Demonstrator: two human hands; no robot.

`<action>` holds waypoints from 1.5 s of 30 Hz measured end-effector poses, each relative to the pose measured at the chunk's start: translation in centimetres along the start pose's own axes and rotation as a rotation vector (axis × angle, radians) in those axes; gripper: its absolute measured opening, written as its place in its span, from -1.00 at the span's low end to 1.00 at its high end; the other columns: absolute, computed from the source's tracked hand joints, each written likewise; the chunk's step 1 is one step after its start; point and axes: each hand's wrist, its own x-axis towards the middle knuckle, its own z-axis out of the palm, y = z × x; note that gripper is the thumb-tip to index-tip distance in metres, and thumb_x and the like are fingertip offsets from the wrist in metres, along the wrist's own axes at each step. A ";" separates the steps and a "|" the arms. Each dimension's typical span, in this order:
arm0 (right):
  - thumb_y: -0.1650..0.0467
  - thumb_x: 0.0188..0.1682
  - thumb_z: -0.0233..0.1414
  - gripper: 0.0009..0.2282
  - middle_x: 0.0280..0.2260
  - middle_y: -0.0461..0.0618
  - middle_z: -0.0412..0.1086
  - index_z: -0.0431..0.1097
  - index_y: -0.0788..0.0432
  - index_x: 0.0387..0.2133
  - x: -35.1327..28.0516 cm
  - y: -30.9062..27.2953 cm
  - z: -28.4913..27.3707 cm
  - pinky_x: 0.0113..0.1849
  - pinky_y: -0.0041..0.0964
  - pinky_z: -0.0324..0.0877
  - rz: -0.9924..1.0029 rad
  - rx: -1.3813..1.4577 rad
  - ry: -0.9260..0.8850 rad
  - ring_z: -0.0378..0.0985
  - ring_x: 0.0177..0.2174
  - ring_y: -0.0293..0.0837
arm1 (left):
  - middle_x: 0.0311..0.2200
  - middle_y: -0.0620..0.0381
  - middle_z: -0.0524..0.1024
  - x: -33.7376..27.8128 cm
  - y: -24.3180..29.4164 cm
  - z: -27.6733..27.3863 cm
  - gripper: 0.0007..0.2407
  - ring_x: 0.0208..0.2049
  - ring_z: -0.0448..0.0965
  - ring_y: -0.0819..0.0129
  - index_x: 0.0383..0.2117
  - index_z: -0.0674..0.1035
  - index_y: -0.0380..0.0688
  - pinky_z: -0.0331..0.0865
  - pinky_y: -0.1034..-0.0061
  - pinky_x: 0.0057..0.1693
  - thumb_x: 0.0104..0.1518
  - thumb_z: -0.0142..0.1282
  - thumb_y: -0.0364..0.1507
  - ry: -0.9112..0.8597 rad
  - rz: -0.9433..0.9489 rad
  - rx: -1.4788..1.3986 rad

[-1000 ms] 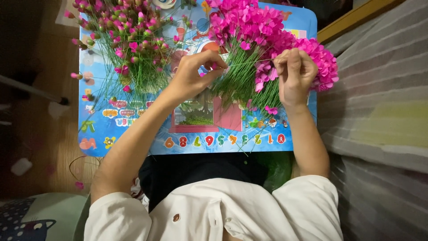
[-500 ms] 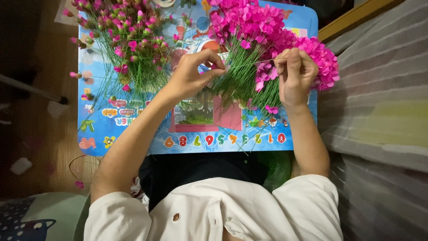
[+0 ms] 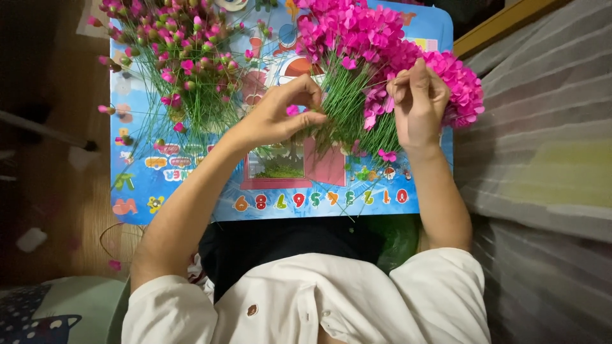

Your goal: The person is selecting individual flower stems from piles on a table and arranging them into small bouquets.

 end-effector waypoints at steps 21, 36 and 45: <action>0.30 0.02 0.00 -0.74 -0.67 -0.08 0.27 0.40 0.20 -0.60 0.1 0.1 -0.2 -0.44 -0.40 0.20 0.000 0.018 0.037 0.23 -0.60 -0.28 | -0.35 0.06 0.56 0.5 1.9 -0.3 -0.91 -0.27 0.60 0.38 -0.44 0.43 -0.11 0.52 0.54 -0.03 0.11 0.13 -0.54 0.040 -0.046 0.111; 0.26 0.07 -0.03 -0.73 -0.63 -0.13 0.25 0.39 0.14 -0.55 -0.6 -0.2 0.0 -0.36 -0.39 0.25 -0.042 -0.098 0.002 0.25 -0.55 -0.28 | -0.18 0.06 0.44 0.6 1.6 -0.4 -0.85 -0.41 0.52 0.45 -0.14 0.41 -0.18 0.51 0.60 -0.19 0.20 0.01 -0.53 0.260 0.074 0.147; 0.35 0.10 -0.03 -0.81 -0.50 -0.02 0.33 0.39 0.21 -0.44 -1.1 1.7 -1.8 -0.52 -0.42 0.28 -0.179 -0.166 -0.078 0.31 -0.57 -0.24 | -0.32 -0.06 0.50 0.8 2.6 -2.5 -0.87 -0.32 0.57 0.22 -0.25 0.46 -0.33 0.52 0.49 -0.17 0.15 0.07 -0.74 0.259 0.250 0.389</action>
